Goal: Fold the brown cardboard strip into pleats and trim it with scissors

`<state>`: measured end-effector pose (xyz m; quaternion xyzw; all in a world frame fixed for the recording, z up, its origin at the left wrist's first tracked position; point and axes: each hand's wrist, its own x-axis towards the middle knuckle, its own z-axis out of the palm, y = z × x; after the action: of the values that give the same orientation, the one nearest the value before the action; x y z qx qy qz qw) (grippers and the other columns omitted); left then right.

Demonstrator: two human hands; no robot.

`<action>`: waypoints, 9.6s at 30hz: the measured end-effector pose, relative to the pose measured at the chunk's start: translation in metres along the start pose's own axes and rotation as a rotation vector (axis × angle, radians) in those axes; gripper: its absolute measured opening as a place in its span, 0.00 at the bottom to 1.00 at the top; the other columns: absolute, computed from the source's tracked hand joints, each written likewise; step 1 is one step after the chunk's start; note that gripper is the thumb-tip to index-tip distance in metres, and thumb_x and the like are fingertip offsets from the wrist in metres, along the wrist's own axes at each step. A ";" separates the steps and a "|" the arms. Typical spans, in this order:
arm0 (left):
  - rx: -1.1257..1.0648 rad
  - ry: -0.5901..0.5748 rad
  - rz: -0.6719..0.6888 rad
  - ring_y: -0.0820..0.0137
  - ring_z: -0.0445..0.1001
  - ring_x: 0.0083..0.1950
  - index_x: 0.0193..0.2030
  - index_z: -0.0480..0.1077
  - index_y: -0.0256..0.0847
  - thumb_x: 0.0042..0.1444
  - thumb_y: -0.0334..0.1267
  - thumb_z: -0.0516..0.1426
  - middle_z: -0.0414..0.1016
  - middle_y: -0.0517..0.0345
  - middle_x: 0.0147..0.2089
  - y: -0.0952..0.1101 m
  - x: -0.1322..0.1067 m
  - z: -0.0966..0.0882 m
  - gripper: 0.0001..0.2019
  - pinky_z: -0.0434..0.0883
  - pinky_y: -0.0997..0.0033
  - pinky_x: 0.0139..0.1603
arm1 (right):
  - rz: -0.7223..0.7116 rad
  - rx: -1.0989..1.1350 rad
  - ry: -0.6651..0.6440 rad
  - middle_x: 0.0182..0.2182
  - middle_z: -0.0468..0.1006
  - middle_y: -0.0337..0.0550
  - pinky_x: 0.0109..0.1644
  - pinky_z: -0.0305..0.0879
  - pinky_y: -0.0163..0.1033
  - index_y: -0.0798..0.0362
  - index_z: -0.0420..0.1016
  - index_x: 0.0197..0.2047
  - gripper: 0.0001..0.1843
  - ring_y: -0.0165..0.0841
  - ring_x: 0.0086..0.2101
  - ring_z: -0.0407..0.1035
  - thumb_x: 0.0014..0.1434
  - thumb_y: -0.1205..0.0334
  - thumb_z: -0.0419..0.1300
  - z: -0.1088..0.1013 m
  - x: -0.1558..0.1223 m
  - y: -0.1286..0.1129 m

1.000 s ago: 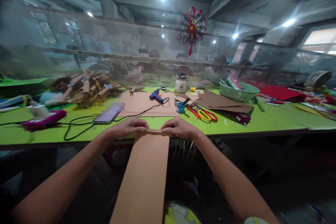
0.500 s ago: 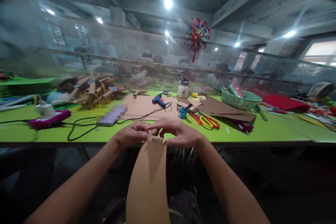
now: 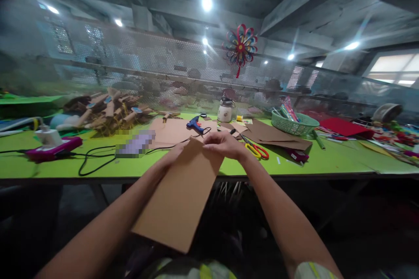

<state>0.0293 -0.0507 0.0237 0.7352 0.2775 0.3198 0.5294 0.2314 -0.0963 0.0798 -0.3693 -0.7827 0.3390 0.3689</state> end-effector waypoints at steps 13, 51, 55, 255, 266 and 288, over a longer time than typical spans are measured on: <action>0.650 -0.001 0.017 0.69 0.69 0.32 0.33 0.78 0.33 0.49 0.49 0.57 0.76 0.57 0.27 -0.026 0.015 -0.022 0.18 0.62 0.75 0.31 | 0.180 -0.186 -0.267 0.24 0.74 0.38 0.32 0.59 0.31 0.61 0.78 0.31 0.15 0.27 0.26 0.64 0.47 0.55 0.63 0.028 0.046 0.085; 1.001 0.029 0.320 0.68 0.66 0.37 0.30 0.74 0.37 0.55 0.33 0.56 0.68 0.55 0.31 -0.051 0.012 -0.024 0.06 0.61 0.72 0.37 | -0.079 -0.649 -0.113 0.28 0.72 0.40 0.33 0.56 0.30 0.57 0.77 0.35 0.05 0.27 0.29 0.63 0.56 0.67 0.60 0.040 0.022 0.100; 0.989 -0.012 0.311 0.69 0.67 0.37 0.31 0.74 0.37 0.54 0.31 0.56 0.67 0.55 0.32 -0.048 0.010 -0.028 0.05 0.62 0.73 0.37 | -0.123 -0.758 -0.121 0.31 0.73 0.43 0.35 0.56 0.32 0.57 0.74 0.34 0.04 0.30 0.33 0.64 0.58 0.67 0.59 0.043 0.018 0.095; 0.332 -0.214 0.122 0.72 0.70 0.34 0.43 0.74 0.34 0.60 0.45 0.53 0.75 0.53 0.37 0.051 -0.094 -0.041 0.16 0.66 0.79 0.34 | -0.090 0.305 -0.141 0.29 0.74 0.44 0.31 0.67 0.33 0.57 0.67 0.56 0.22 0.28 0.28 0.68 0.64 0.54 0.54 0.023 -0.069 -0.042; -0.157 -0.495 0.211 0.69 0.70 0.35 0.34 0.76 0.31 0.53 0.50 0.60 0.74 0.53 0.31 0.044 -0.061 0.019 0.19 0.68 0.74 0.39 | -0.434 -0.149 -0.522 0.35 0.71 0.47 0.44 0.62 0.37 0.59 0.76 0.44 0.15 0.31 0.38 0.64 0.60 0.56 0.60 0.026 -0.042 -0.104; 0.777 -0.117 0.093 0.71 0.70 0.32 0.37 0.79 0.34 0.51 0.36 0.56 0.78 0.56 0.31 0.010 0.010 -0.016 0.12 0.62 0.77 0.33 | 0.158 -0.224 -0.287 0.25 0.75 0.40 0.31 0.59 0.31 0.60 0.78 0.34 0.18 0.27 0.27 0.65 0.50 0.50 0.63 0.013 0.022 0.060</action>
<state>0.0241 -0.0359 0.0390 0.9095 0.3136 0.1722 0.2115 0.2301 -0.0521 0.0322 -0.4161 -0.8287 0.3269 0.1823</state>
